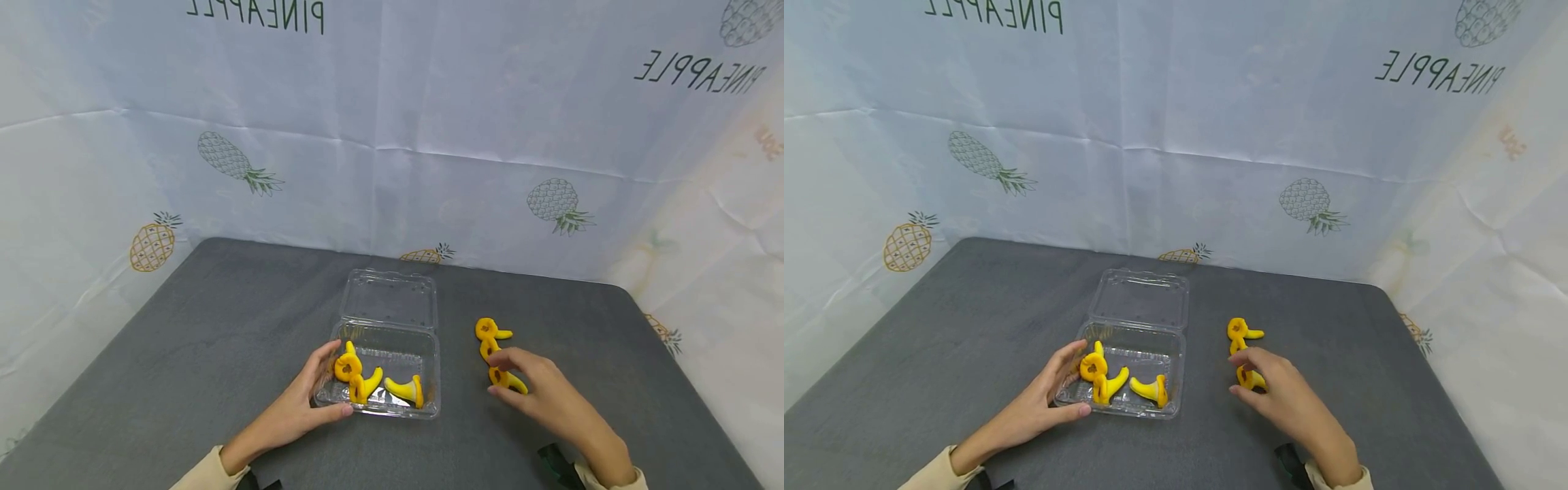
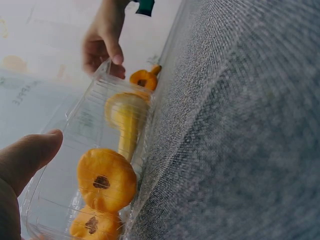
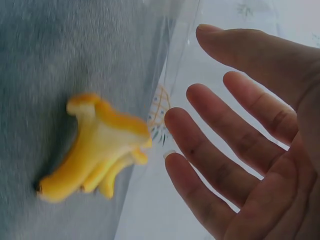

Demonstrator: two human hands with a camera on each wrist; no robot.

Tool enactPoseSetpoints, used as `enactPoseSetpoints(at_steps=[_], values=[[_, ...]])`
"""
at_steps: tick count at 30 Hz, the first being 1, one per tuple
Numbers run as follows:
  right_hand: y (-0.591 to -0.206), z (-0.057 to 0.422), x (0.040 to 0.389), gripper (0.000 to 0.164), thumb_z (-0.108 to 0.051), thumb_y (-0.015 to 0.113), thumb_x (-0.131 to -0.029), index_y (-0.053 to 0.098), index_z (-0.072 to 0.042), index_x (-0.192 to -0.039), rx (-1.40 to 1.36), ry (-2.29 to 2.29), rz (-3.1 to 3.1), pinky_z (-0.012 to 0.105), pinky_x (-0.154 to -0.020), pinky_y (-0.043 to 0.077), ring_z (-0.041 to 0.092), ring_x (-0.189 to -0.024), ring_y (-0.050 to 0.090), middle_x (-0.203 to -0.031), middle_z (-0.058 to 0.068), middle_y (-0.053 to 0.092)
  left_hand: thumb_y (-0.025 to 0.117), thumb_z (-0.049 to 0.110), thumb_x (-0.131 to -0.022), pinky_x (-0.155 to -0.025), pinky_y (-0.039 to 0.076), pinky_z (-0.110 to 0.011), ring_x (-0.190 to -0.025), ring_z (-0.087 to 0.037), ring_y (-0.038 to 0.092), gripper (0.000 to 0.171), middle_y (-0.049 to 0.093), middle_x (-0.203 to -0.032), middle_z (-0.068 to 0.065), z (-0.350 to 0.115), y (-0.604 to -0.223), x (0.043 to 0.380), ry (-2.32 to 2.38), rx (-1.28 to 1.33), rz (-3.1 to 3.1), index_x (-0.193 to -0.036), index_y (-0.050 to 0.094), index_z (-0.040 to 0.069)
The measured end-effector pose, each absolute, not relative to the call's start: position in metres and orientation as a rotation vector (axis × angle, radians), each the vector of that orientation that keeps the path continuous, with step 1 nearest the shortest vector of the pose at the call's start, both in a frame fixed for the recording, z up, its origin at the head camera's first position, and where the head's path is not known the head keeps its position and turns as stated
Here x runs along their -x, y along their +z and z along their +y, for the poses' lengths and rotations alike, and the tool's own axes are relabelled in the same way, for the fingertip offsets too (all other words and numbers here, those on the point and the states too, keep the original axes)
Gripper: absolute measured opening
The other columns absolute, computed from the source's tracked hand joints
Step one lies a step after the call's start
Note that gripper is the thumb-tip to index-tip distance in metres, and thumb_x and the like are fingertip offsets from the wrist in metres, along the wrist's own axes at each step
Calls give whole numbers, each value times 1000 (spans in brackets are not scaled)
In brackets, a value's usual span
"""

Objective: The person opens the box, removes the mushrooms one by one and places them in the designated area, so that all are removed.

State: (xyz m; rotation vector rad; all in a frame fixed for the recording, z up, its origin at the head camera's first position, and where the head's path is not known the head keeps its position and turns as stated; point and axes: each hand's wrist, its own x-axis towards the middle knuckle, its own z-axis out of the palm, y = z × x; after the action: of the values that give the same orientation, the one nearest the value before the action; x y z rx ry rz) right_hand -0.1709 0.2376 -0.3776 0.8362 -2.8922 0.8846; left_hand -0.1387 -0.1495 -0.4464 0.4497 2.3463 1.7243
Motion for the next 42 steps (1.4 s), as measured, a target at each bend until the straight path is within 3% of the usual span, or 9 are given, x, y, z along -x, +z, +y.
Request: enactPoseSetpoints(at_steps=[8, 17, 33, 42], values=[[-383, 222, 167, 32, -22, 78, -86, 68, -9, -113, -917, 935, -2863, 34, -81, 61, 18, -96, 67, -111, 2, 70, 75, 27, -88, -121, 25, -52, -153, -33, 20, 93, 17, -165, -12, -149, -446, 139, 1713, -399, 2344, -157, 14, 18], [-382, 206, 165, 34, -32, 75, -89, 67, -12, -115, -974, 970, -2866, 37, -84, 60, 19, -100, 68, -113, -2, 70, 76, 27, -87, -121, 24, -52, -153, -32, 20, 94, 17, -165, -12, -150, -447, 139, 1713, -388, 2350, -157, 14, 18], [-378, 177, 172, 33, -24, 76, -88, 66, -15, -119, -1095, 866, -2892, 36, -89, 58, 14, -106, 66, -116, -6, 68, 76, 26, -87, -121, 25, -48, -153, -31, 19, 95, 17, -165, -11, -149, -447, 139, 1729, -392, 2329, -157, 13, 17], [-376, 161, 180, 33, -18, 77, -87, 67, -13, -118, -1166, 848, -2921, 36, -90, 58, 16, -105, 66, -114, -2, 68, 76, 26, -88, -121, 24, -50, -153, -31, 19, 95, 16, -165, -12, -150, -446, 139, 1715, -394, 2341, -157, 12, 16]])
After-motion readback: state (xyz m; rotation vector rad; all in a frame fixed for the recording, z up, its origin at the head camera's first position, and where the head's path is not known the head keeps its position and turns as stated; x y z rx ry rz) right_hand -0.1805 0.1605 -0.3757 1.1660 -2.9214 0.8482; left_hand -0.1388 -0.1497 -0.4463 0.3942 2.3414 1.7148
